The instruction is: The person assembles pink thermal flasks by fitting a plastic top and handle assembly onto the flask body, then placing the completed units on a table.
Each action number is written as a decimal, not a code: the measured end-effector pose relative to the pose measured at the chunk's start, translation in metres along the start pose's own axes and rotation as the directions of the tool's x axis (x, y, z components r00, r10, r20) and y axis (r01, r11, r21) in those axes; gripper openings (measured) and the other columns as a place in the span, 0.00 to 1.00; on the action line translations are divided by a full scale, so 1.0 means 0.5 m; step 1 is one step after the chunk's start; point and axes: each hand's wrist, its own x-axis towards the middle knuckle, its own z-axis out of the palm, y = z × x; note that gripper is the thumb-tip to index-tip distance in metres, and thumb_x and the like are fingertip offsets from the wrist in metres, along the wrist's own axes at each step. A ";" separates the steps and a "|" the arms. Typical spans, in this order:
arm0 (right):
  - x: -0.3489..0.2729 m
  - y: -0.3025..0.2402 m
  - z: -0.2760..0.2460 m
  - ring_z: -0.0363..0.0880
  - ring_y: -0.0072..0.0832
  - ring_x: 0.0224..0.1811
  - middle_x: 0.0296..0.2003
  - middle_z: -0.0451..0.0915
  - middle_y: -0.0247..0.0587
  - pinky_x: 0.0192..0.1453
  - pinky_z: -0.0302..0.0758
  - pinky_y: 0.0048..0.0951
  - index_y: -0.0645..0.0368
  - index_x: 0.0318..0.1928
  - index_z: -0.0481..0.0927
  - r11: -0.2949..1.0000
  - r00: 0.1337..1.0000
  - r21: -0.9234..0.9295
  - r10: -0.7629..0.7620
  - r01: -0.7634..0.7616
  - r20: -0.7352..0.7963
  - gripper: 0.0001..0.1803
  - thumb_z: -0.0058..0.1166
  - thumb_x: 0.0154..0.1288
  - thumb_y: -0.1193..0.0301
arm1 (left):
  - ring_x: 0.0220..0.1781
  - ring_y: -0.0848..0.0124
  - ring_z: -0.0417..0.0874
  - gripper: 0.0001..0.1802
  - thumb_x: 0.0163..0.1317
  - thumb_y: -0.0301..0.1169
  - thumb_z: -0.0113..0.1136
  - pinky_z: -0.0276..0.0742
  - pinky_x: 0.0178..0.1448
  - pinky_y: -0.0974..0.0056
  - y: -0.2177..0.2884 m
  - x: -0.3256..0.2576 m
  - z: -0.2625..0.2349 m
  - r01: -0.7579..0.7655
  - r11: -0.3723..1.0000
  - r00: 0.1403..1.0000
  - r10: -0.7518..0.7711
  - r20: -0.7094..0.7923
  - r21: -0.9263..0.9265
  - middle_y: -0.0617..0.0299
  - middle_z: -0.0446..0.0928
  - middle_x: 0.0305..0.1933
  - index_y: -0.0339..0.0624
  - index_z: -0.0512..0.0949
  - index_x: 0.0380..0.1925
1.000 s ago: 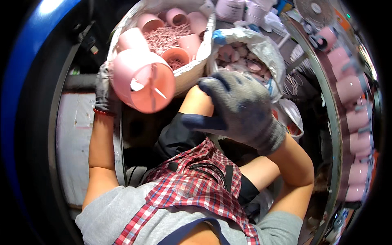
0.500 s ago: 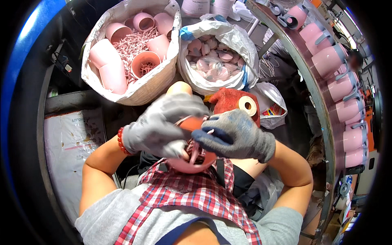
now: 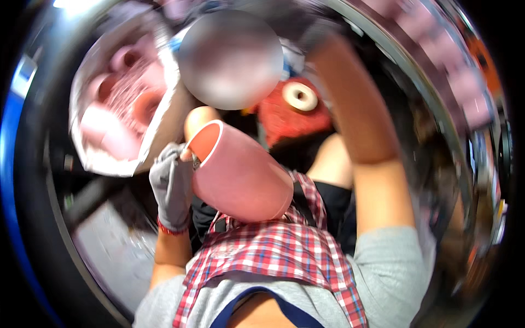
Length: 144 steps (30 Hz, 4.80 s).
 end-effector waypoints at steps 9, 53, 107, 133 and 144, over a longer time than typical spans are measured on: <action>-0.325 0.003 -0.138 0.82 0.29 0.36 0.36 0.82 0.46 0.41 0.77 0.30 0.60 0.47 0.80 0.976 0.955 -0.184 0.062 -0.119 -0.289 0.14 0.58 0.61 0.72 | 0.60 0.65 0.70 0.25 0.65 0.30 0.46 0.62 0.64 0.60 -0.053 0.078 0.108 0.014 1.000 0.897 -0.018 0.442 0.012 0.51 0.70 0.58 0.31 0.64 0.61; -1.464 -0.268 -0.362 0.58 0.48 0.68 0.65 0.63 0.52 0.71 0.44 0.56 0.53 0.62 0.69 -0.208 -0.540 -0.972 0.809 0.106 -0.232 0.31 0.34 0.66 0.49 | 0.69 0.63 0.62 0.58 0.46 0.61 0.66 0.59 0.69 0.58 -0.202 0.045 0.158 0.472 0.818 0.667 -0.088 0.740 -0.328 0.53 0.59 0.69 0.33 0.54 0.67; -0.530 -0.186 -0.409 0.68 0.16 0.34 0.41 0.74 0.30 0.37 0.69 0.18 0.63 0.54 0.74 0.577 0.610 -0.235 0.631 -0.782 -0.480 0.20 0.54 0.65 0.66 | 0.73 0.61 0.53 0.68 0.33 0.59 0.76 0.47 0.74 0.57 -0.144 0.066 0.235 0.210 0.890 0.496 0.260 0.829 -0.405 0.50 0.54 0.71 0.31 0.51 0.68; -0.387 -0.124 -0.192 0.72 0.34 0.59 0.57 0.73 0.47 0.65 0.67 0.36 0.68 0.59 0.69 0.552 0.582 0.201 0.799 -0.809 0.149 0.37 0.62 0.58 0.54 | 0.72 0.63 0.54 0.70 0.32 0.60 0.76 0.49 0.72 0.58 -0.179 -0.023 0.240 0.495 0.695 0.520 0.244 0.819 -0.522 0.51 0.54 0.70 0.31 0.49 0.68; -0.434 -0.086 -0.202 0.75 0.19 0.47 0.53 0.77 0.43 0.51 0.70 0.19 0.70 0.57 0.72 0.637 0.677 0.271 0.732 -0.721 0.081 0.32 0.61 0.60 0.58 | 0.71 0.62 0.55 0.70 0.34 0.63 0.74 0.49 0.72 0.59 -0.211 -0.031 0.258 0.539 0.711 0.468 0.195 0.862 -0.453 0.51 0.55 0.70 0.32 0.49 0.68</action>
